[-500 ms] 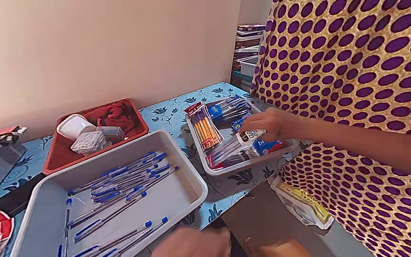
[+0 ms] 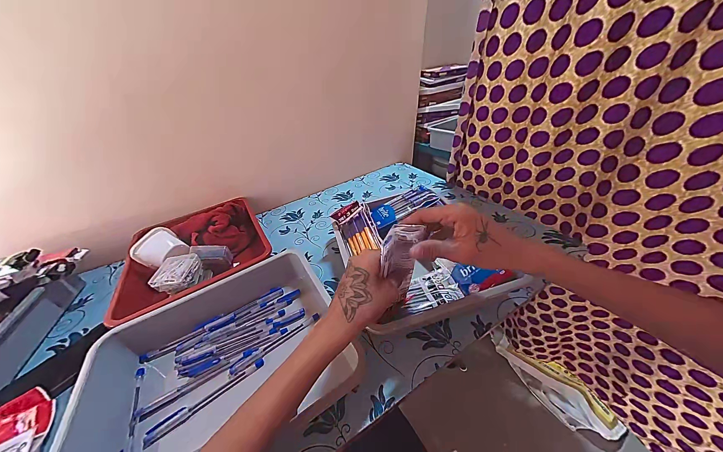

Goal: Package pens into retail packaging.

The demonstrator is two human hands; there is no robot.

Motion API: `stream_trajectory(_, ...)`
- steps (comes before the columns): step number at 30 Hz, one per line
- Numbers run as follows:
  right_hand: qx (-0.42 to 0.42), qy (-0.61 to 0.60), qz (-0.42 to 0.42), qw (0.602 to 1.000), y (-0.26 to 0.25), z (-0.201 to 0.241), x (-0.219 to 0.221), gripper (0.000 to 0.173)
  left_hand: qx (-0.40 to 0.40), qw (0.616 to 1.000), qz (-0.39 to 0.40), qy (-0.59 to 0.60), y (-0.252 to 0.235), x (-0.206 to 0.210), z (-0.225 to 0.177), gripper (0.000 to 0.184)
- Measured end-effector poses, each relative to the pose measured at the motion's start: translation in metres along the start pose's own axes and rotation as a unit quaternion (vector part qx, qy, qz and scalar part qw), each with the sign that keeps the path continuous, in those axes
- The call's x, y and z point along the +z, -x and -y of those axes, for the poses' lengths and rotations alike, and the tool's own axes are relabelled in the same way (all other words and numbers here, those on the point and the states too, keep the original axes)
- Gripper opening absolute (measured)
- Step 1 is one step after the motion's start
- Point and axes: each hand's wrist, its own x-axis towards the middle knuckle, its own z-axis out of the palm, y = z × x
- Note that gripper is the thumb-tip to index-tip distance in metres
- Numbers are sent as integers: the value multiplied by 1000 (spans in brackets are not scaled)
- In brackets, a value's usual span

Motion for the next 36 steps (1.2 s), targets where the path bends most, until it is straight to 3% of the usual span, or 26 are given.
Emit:
stream_trajectory(3, 4, -44, -13, 999, -7, -2, 4, 24, -22, 999, 32, 20, -5, -5, 4, 14)
stream_trajectory(7, 18, -69, 25, 997, -11, -6, -2, 21, 6, 994, 63, 88, -8, -8, 21, 25)
stream_trajectory(11, 50, -98, 54, 993, -10, -11, -8, 25, -20, 994, 78, 79, -10, -9, 21, 22)
stream_trajectory(17, 100, -7, 28, 995, -12, 8, -3, 25, -3, 989, 87, 119, -7, -11, 19, 28)
stream_trajectory(21, 68, 57, 18, 996, -11, 13, -2, 19, 30, 996, 1, 83, 1, -4, 13, 27)
stream_trajectory(23, 13, 111, 35, 993, -12, 10, -8, 17, 93, 993, -77, -4, 3, 7, 14, 27)
stream_trajectory(25, -55, 170, 65, 982, -14, 2, -17, 14, 134, 981, -101, -103, 7, 13, 8, 22)
stream_trajectory(29, -153, 313, 124, 929, -6, 7, -30, 9, 95, 962, 11, -256, 6, 19, -30, 22)
stream_trajectory(32, -245, 372, 135, 885, 9, -12, -34, 15, 74, 946, 105, -297, -3, 31, -56, 15)
stream_trajectory(34, -262, 394, 144, 869, 22, -32, -35, 17, 43, 936, 168, -307, -10, 46, -66, 17)
stream_trajectory(36, -206, 391, 175, 880, 37, -48, -36, 23, -12, 927, 217, -306, -20, 64, -71, 24)
